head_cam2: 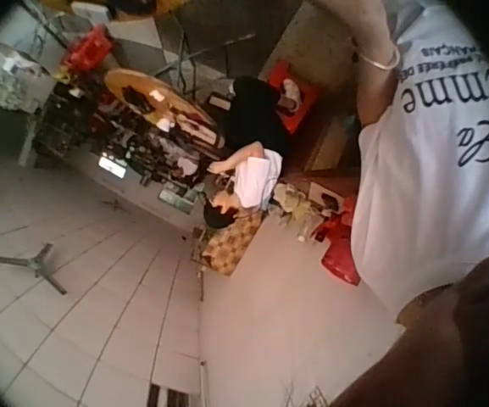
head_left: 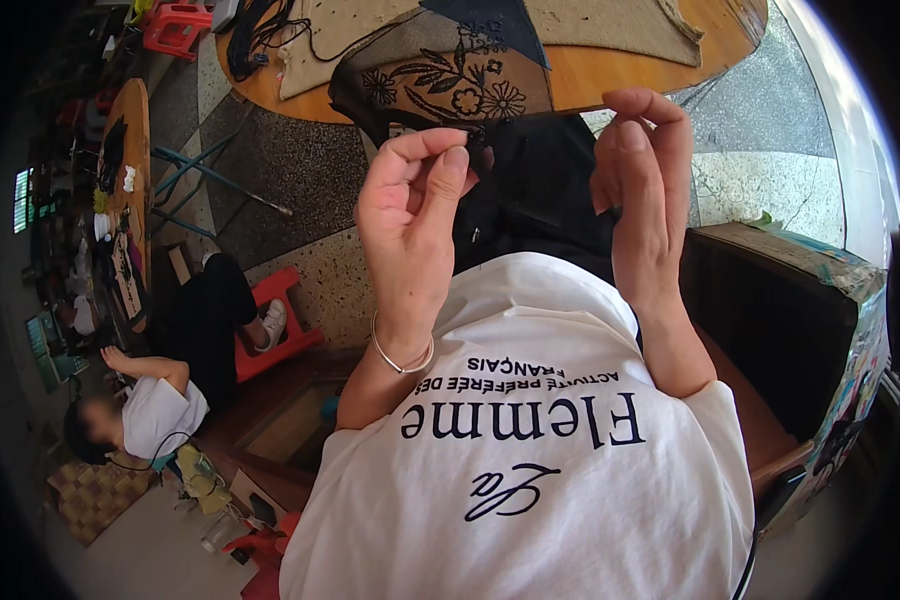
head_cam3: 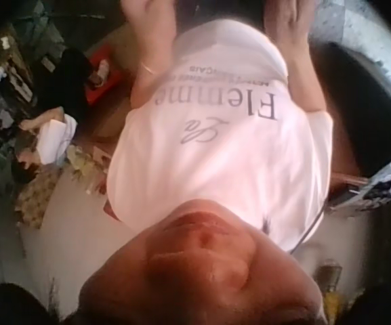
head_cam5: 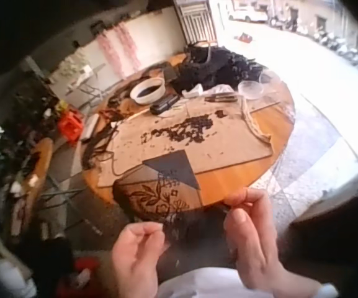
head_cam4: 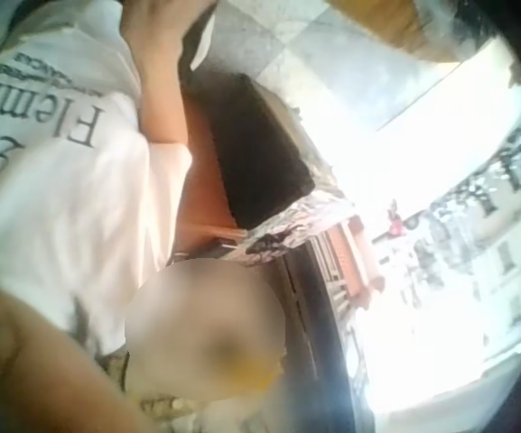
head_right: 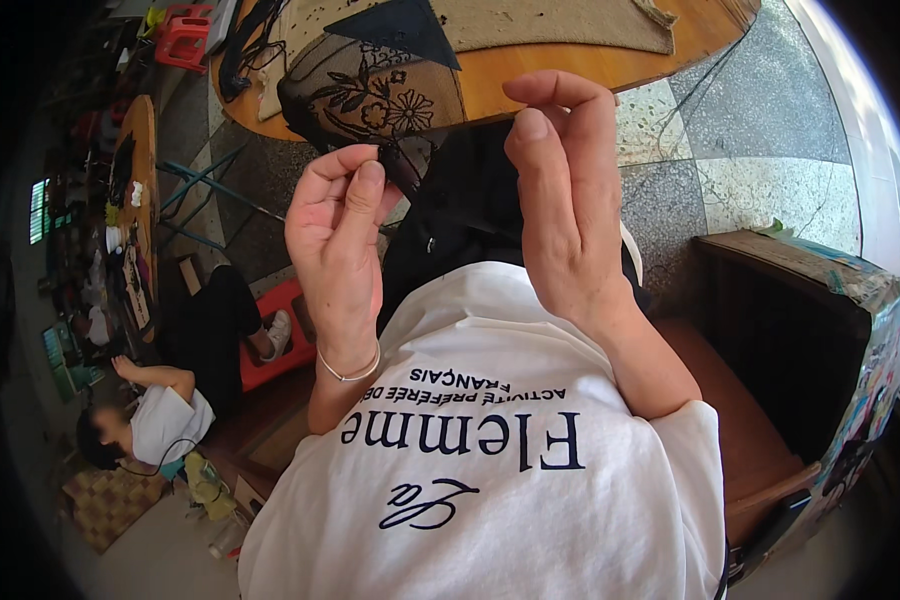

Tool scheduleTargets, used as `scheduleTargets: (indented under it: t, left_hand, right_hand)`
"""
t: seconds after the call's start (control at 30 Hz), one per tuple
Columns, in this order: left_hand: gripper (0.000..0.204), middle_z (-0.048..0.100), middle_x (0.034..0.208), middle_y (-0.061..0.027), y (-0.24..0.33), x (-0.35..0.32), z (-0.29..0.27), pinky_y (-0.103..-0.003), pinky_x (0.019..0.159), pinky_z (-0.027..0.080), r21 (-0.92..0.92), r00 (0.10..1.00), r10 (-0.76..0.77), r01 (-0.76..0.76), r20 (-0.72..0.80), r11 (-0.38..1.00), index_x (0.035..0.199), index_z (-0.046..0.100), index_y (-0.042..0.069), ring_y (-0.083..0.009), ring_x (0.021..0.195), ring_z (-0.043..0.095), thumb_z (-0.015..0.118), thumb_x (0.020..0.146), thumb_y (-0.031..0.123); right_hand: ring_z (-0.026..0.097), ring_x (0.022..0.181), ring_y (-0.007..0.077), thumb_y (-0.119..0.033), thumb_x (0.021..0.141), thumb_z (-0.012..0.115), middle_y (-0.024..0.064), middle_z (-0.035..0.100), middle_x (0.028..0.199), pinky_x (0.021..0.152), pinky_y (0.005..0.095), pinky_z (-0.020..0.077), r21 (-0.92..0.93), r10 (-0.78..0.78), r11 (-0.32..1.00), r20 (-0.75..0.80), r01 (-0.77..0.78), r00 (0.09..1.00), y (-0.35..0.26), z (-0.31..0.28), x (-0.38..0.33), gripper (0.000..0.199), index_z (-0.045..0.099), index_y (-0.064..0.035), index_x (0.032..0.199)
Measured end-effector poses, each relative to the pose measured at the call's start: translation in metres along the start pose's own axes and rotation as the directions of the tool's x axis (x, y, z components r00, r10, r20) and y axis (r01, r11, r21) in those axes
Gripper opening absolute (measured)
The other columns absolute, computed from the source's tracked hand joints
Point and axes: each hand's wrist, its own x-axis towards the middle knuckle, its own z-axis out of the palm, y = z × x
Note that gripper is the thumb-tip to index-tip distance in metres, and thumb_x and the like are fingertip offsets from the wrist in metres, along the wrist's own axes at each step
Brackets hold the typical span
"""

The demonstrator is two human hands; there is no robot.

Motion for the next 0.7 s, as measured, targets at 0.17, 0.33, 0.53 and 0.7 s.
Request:
scheduleTargets:
  t: [0.17, 0.33, 0.53, 0.7]
  left_hand:
    - [0.013, 0.060, 0.089, -0.0020, 0.001, 0.000, 0.005, -0.021, 0.074, 0.049, 0.090, 0.999, 0.046, -0.045, -0.003, 0.995, 0.100, 0.058, 0.000, -0.0068, 0.081, 0.058, 0.057, 0.091, 0.008]
    - [0.012, 0.060, 0.089, -0.0019, 0.003, 0.000, 0.005, -0.020, 0.073, 0.049, 0.129, 0.998, 0.062, -0.061, -0.010, 0.990, 0.100, 0.058, -0.001, -0.0062, 0.080, 0.058, 0.056, 0.091, 0.006]
    - [0.011, 0.061, 0.089, -0.0020, 0.002, 0.001, 0.008, -0.019, 0.072, 0.049, 0.143, 0.998, 0.055, -0.055, 0.007, 0.988, 0.099, 0.059, -0.002, -0.0053, 0.079, 0.057, 0.056, 0.091, 0.005]
    - [0.010, 0.061, 0.088, -0.0021, 0.002, 0.002, 0.010, -0.019, 0.070, 0.050, 0.147, 1.000, 0.027, -0.028, 0.006, 0.989, 0.098, 0.059, -0.002, -0.0049, 0.077, 0.057, 0.056, 0.091, 0.004]
  right_hand:
    - [0.055, 0.069, 0.0084, 0.001, 0.093, 0.045, 0.0043, 0.057, 0.084, 0.058, 0.0207, 0.0428, -0.252, -0.331, 0.896, 0.170, 0.366, 0.928, -0.002, 0.006, -0.008, 0.026, 0.045, -0.0001, 0.120]
    - [0.061, 0.077, 0.0160, 0.007, 0.092, 0.041, 0.0097, 0.059, 0.087, 0.065, 0.0263, 0.0480, -0.507, -0.411, 0.654, 0.385, 0.561, 0.826, 0.002, 0.004, 0.001, 0.025, 0.043, 0.0015, 0.117]
    - [0.060, 0.072, 0.0196, 0.005, 0.089, 0.048, 0.0125, 0.057, 0.084, 0.062, 0.0289, 0.0474, -0.592, -0.328, 0.659, 0.330, 0.465, 0.885, 0.000, 0.008, -0.001, 0.018, 0.049, 0.0022, 0.106]
    - [0.057, 0.068, 0.0227, 0.002, 0.085, 0.055, 0.0115, 0.056, 0.085, 0.061, 0.0319, 0.0460, -0.627, -0.243, 0.711, 0.206, 0.318, 0.948, 0.002, 0.015, -0.004, 0.011, 0.055, 0.0002, 0.097]
